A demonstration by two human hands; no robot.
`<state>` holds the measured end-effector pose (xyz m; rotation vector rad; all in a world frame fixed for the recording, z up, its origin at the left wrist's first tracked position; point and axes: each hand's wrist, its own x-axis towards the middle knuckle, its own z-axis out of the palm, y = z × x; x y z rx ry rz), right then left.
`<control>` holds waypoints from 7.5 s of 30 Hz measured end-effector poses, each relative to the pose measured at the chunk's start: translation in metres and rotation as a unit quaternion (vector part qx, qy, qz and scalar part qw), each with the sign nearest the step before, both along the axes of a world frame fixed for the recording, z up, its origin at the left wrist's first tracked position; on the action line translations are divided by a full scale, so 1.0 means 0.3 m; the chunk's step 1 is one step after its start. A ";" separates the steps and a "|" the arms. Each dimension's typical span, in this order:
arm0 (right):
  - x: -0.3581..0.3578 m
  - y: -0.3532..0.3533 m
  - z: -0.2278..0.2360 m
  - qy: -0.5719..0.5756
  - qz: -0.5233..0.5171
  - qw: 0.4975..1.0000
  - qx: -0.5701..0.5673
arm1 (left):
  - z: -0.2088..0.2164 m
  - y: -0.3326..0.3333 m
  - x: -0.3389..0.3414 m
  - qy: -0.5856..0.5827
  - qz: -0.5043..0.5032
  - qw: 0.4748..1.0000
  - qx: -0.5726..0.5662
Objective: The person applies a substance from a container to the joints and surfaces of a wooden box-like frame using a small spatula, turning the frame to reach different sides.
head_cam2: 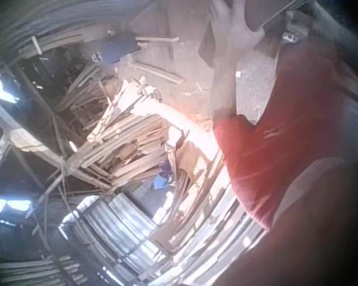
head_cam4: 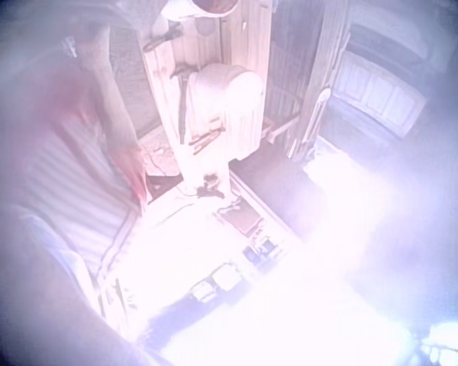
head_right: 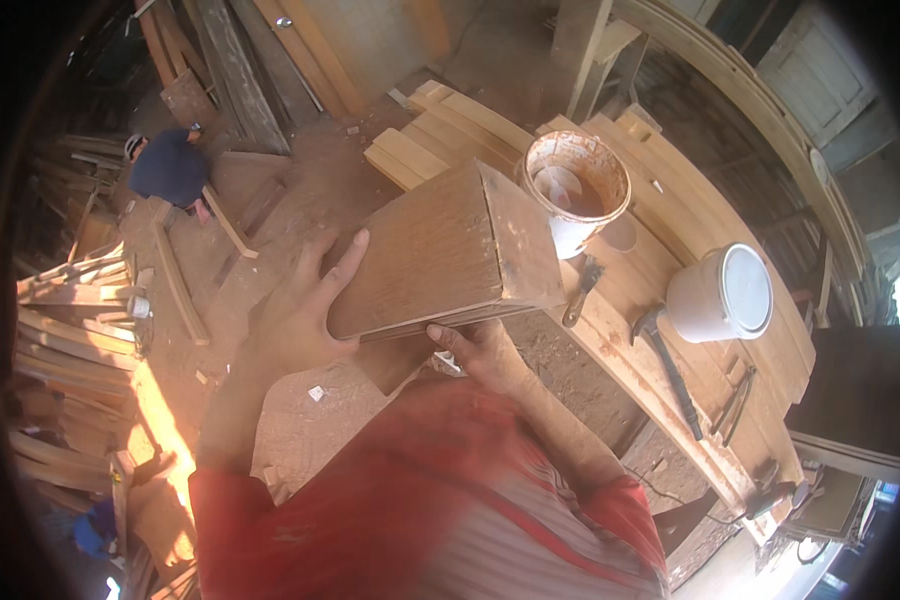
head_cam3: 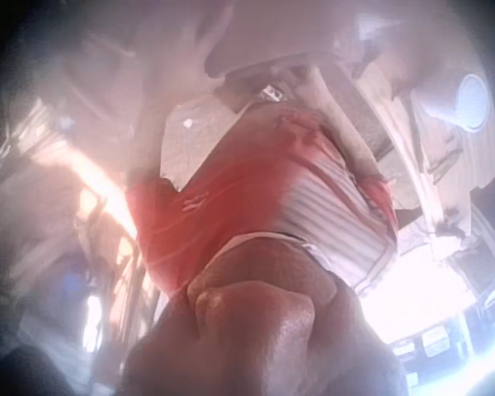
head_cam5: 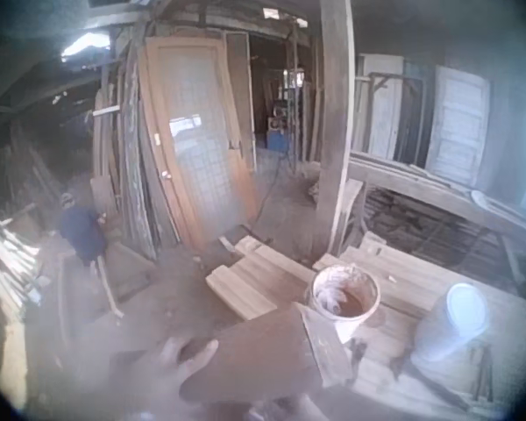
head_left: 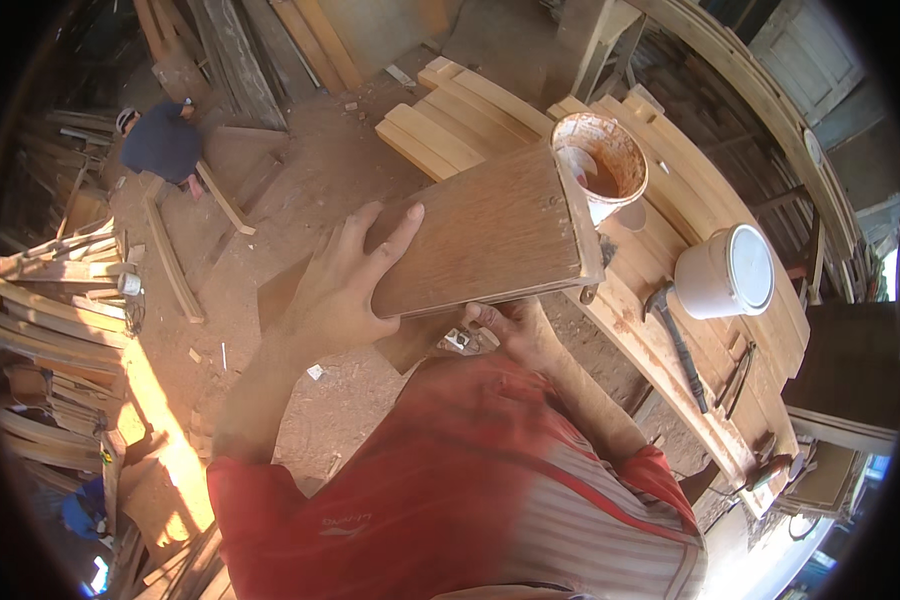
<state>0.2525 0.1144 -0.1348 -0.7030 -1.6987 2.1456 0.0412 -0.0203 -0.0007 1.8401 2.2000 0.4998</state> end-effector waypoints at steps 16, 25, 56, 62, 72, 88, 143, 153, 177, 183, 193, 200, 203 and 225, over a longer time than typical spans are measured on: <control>0.485 0.002 -0.470 -0.242 0.128 0.938 0.213 | -0.516 0.183 0.172 0.079 -0.118 0.979 -0.147; 0.663 0.152 -0.464 -0.314 0.132 0.903 0.260 | -0.623 0.147 0.307 0.147 -0.110 0.965 -0.186; 0.139 0.861 0.097 -0.014 0.046 0.848 0.527 | -0.693 0.270 0.598 0.076 0.112 0.988 -0.079; -0.187 1.020 -0.179 -0.113 0.271 0.651 0.700 | -0.700 0.270 0.610 0.067 0.125 0.988 -0.054; -0.181 1.005 -0.221 -0.094 0.302 0.648 0.692 | -0.705 0.264 0.605 0.085 0.128 0.987 -0.041; 0.310 0.773 0.105 -0.078 0.083 0.922 0.369 | -0.674 0.339 0.556 -0.017 0.004 0.998 -0.066; 0.450 0.203 -0.250 -0.290 -0.100 0.902 0.304 | -0.770 0.378 0.575 -0.056 -0.152 0.986 0.048; 0.476 0.152 -0.262 -0.288 -0.127 0.887 0.339 | -0.778 0.375 0.574 -0.057 -0.154 0.985 0.056; 0.486 0.081 -0.319 -0.300 -0.121 0.890 0.320 | -0.750 0.367 0.573 -0.038 -0.164 0.986 0.004; 0.486 0.084 -0.315 -0.303 -0.116 0.899 0.294 | -0.766 0.349 0.565 -0.032 -0.191 0.981 0.024; 0.509 0.069 -0.321 -0.269 -0.107 0.909 0.299 | -0.761 0.345 0.569 -0.023 -0.191 0.981 0.017; 0.523 0.062 -0.310 -0.243 -0.115 0.933 0.238 | -0.788 0.332 0.581 -0.048 -0.175 0.982 0.050; 0.524 0.057 -0.314 -0.236 -0.123 0.933 0.242 | -0.782 0.334 0.584 -0.029 -0.180 0.982 0.041; 0.568 0.017 -0.335 -0.194 -0.149 0.943 0.228 | -0.787 0.301 0.617 0.000 -0.199 0.979 0.046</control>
